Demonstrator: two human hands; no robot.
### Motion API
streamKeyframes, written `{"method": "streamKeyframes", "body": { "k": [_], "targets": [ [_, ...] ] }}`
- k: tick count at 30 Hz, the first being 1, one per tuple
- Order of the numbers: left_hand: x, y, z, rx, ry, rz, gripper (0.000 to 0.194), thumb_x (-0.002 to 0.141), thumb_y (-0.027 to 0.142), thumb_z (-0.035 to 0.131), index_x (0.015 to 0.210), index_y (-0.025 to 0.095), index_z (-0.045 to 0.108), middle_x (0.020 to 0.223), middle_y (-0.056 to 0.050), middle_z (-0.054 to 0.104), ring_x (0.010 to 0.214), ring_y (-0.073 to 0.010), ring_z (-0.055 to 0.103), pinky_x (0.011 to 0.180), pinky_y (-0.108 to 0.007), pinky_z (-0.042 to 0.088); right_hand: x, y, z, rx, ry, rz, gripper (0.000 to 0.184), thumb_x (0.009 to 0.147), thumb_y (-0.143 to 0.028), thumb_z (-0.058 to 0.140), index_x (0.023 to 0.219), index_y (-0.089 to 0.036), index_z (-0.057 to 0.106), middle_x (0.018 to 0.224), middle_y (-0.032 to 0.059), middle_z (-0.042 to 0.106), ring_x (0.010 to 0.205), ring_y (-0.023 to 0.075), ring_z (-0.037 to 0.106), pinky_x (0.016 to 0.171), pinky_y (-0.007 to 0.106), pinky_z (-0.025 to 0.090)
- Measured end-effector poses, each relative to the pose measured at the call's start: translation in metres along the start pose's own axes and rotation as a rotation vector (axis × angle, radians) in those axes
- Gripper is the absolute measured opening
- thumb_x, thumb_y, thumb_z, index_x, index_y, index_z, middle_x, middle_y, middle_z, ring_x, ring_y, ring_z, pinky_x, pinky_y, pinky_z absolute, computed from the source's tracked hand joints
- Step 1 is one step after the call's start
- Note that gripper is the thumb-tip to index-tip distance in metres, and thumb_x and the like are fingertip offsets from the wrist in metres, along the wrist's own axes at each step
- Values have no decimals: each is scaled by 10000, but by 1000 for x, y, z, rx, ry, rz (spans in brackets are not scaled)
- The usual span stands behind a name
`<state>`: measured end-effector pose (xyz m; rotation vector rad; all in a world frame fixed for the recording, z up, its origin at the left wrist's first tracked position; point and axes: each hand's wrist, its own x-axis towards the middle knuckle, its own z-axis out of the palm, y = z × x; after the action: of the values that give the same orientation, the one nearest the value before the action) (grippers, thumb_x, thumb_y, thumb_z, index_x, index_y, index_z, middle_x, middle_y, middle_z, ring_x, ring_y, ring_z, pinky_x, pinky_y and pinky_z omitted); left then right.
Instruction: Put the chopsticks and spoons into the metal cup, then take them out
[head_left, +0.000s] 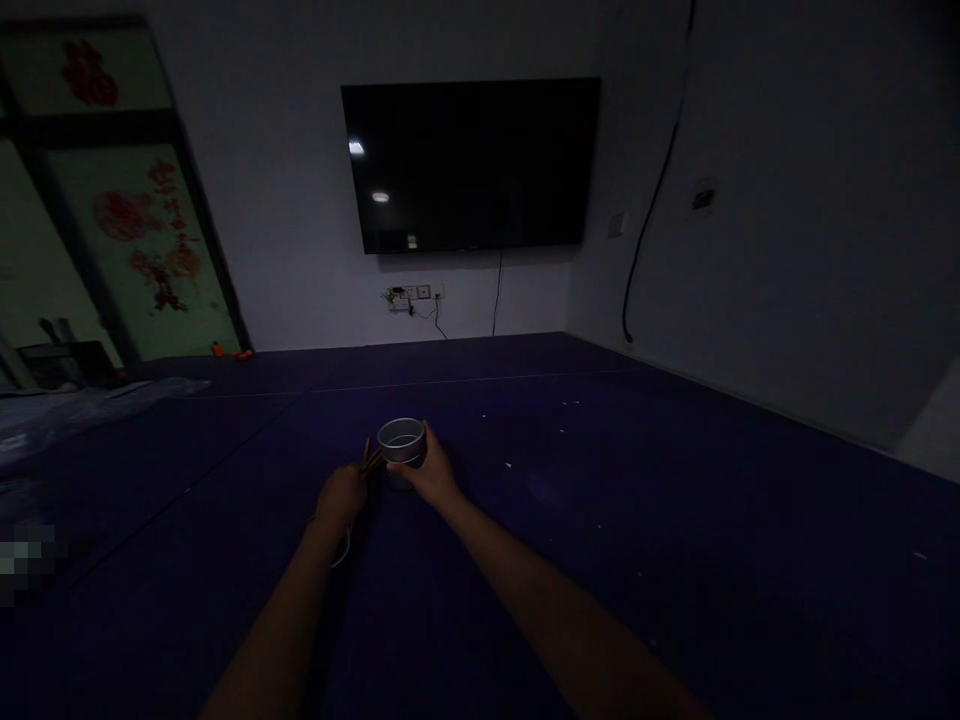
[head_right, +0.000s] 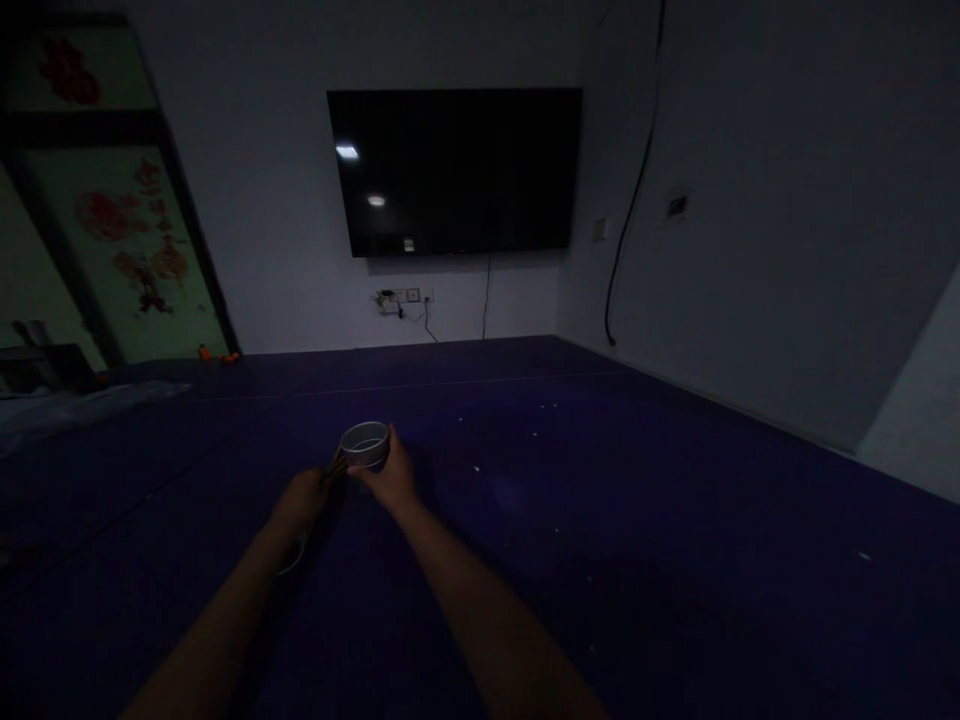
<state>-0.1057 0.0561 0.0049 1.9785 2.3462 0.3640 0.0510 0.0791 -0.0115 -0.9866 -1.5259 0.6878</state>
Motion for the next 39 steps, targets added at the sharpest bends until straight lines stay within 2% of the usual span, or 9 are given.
{"method": "streamKeyframes", "body": {
  "k": [4, 7, 10, 14, 17, 20, 27, 34, 39],
  "targets": [
    [1, -1, 0, -2, 9, -13, 312, 895, 248, 401, 993, 95, 654, 988, -189, 687, 927, -231, 659, 715, -248, 462, -6, -1, -17, -67, -46, 18, 1125, 520, -394, 823, 1450, -195, 223, 1403, 174, 425, 1301, 290, 391, 1034, 441, 348],
    [0, -1, -1, -17, 7, -31, 310, 891, 252, 412, 979, 98, 666, 976, -178, 693, 893, -221, 667, 684, -234, 459, -17, 1, -48, -95, -82, -46, 1030, 604, -417, 778, 1450, -196, 234, 1437, 177, 375, 1306, 286, 384, 1047, 455, 328],
    [-1, -2, -4, -37, 14, -63, 308, 884, 252, 427, 966, 85, 672, 976, -182, 694, 879, -225, 670, 646, -229, 452, -32, 9, -89, -114, -84, -84, 885, 686, -433, 719, 1433, -263, 277, 1386, 137, 456, 1239, 272, 467, 1000, 480, 374],
    [-3, -4, -7, -63, 31, -108, 279, 864, 241, 456, 916, 95, 688, 918, -170, 707, 858, -226, 674, 616, -219, 440, -50, 22, -135, -139, 64, -4, 692, 748, -423, 651, 1373, -274, 392, 1236, 121, 580, 1113, 261, 565, 916, 472, 447],
    [-3, -5, -8, -74, 51, -132, 269, 853, 249, 469, 867, 110, 699, 859, -152, 714, 846, -226, 675, 610, -215, 433, -56, 29, -153, -136, 132, 38, 620, 768, -442, 615, 1330, -239, 449, 1162, 123, 614, 1047, 261, 599, 858, 457, 487],
    [-4, -6, -7, -77, 77, -162, 316, 863, 288, 448, 865, 100, 703, 844, -159, 711, 830, -242, 675, 598, -232, 433, -59, 30, -155, -144, 173, 57, 567, 784, -444, 588, 1293, -216, 490, 1105, 126, 636, 988, 259, 621, 798, 436, 513],
    [-7, -6, -8, -79, 115, -244, 361, 865, 296, 426, 941, 64, 691, 873, -184, 704, 813, -261, 677, 577, -257, 434, -69, 27, -144, -265, 68, -23, 473, 785, -368, 593, 1243, -260, 547, 1062, 77, 657, 955, 229, 621, 828, 428, 501],
    [-10, -8, -12, -98, 155, -322, 376, 853, 288, 431, 979, 33, 675, 922, -224, 692, 866, -295, 672, 580, -272, 462, -69, 24, -145, -303, 65, -39, 432, 796, -358, 571, 1213, -244, 576, 1039, 80, 664, 924, 229, 628, 808, 422, 507],
    [-8, -12, -12, -102, 187, -346, 328, 838, 259, 453, 976, 62, 677, 899, -215, 700, 862, -302, 672, 574, -280, 474, -68, 22, -145, -316, 65, -26, 399, 796, -349, 570, 1179, -242, 598, 1042, 75, 670, 892, 218, 636, 797, 410, 512]
  ]
}}
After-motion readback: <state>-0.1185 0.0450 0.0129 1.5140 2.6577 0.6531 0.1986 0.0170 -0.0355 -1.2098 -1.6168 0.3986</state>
